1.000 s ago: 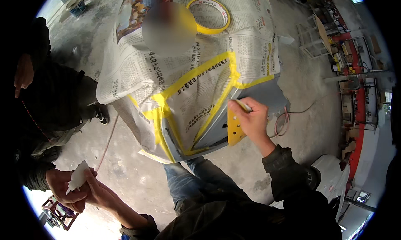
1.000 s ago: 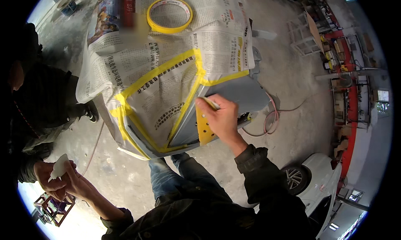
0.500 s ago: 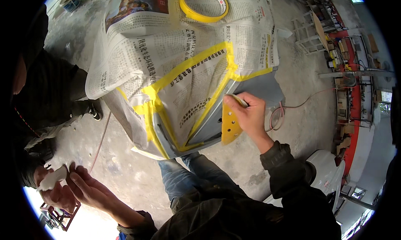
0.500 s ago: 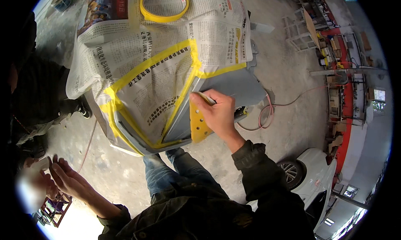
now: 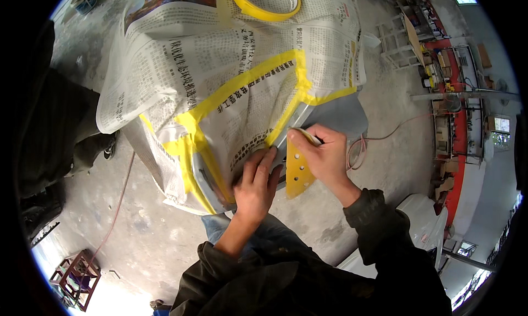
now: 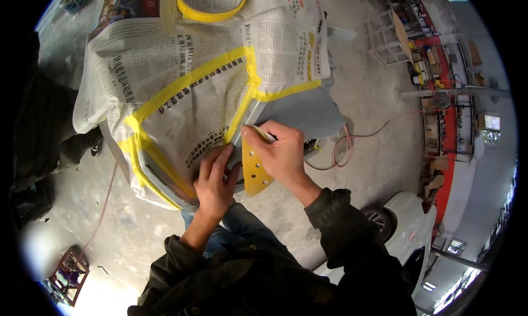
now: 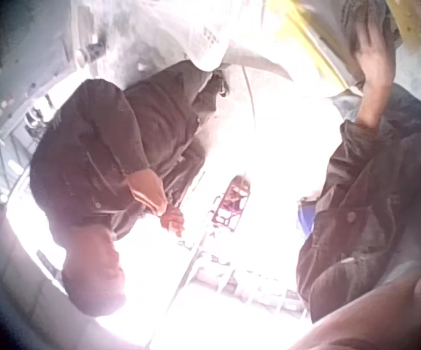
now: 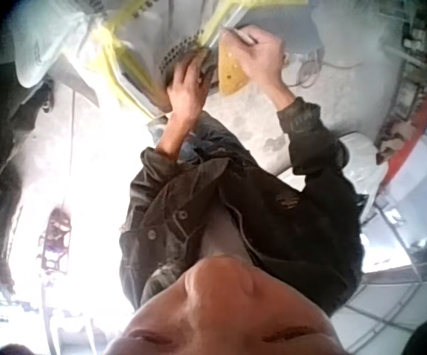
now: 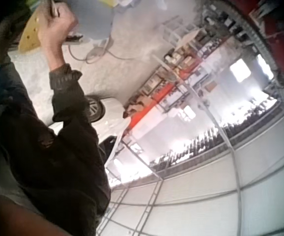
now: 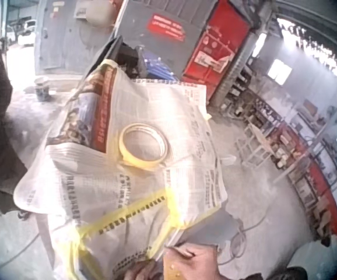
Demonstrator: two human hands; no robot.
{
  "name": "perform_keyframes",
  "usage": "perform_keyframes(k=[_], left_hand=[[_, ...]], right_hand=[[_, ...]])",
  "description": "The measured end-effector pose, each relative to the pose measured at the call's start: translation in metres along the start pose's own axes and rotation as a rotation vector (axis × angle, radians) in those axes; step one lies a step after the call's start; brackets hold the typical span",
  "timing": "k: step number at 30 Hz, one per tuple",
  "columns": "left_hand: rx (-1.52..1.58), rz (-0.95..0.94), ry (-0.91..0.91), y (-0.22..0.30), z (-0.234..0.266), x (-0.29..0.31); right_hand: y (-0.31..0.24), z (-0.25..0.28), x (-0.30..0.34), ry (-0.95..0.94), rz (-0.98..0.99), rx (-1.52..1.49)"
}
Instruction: The person applies a white adhesive from a small bottle onto the edge of a car bumper that is masked with newspaper and yellow tape. They then use a yellow plastic spreader to smooth the glue along the seam. The person repeats this process of applying and spreading the adhesive along the bumper's edge.
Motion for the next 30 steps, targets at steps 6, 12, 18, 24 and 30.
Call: perform_keyframes(k=[6,12,18,24,30], left_hand=[[-0.139,-0.029,0.12,-0.002,-0.004,0.0],[-0.086,-0.002,0.123,-0.007,-0.005,0.002],[-0.016,0.01,0.112,-0.006,-0.004,0.0],[-0.001,0.027,0.1,-0.007,-0.005,-0.001],[0.029,0.041,0.067,-0.008,-0.006,0.0]], right_hand=[[-0.025,0.009,-0.013,0.207,0.011,0.089],[-0.028,0.007,-0.013,0.315,-0.017,0.13],[-0.03,0.005,-0.015,0.267,-0.034,0.183],[-0.023,-0.003,-0.008,0.164,-0.097,0.192],[-0.012,-0.004,-0.008,0.093,-0.154,0.166]])
Point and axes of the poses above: each hand's wrist, its own x-axis away from the middle knuckle, its own z-axis out of the back of the hand, y = z × x, the point moved 9 cm from there along -x, towards the middle knuckle, and after that the axes turned 3 degrees about z, right-handed, at the moved point
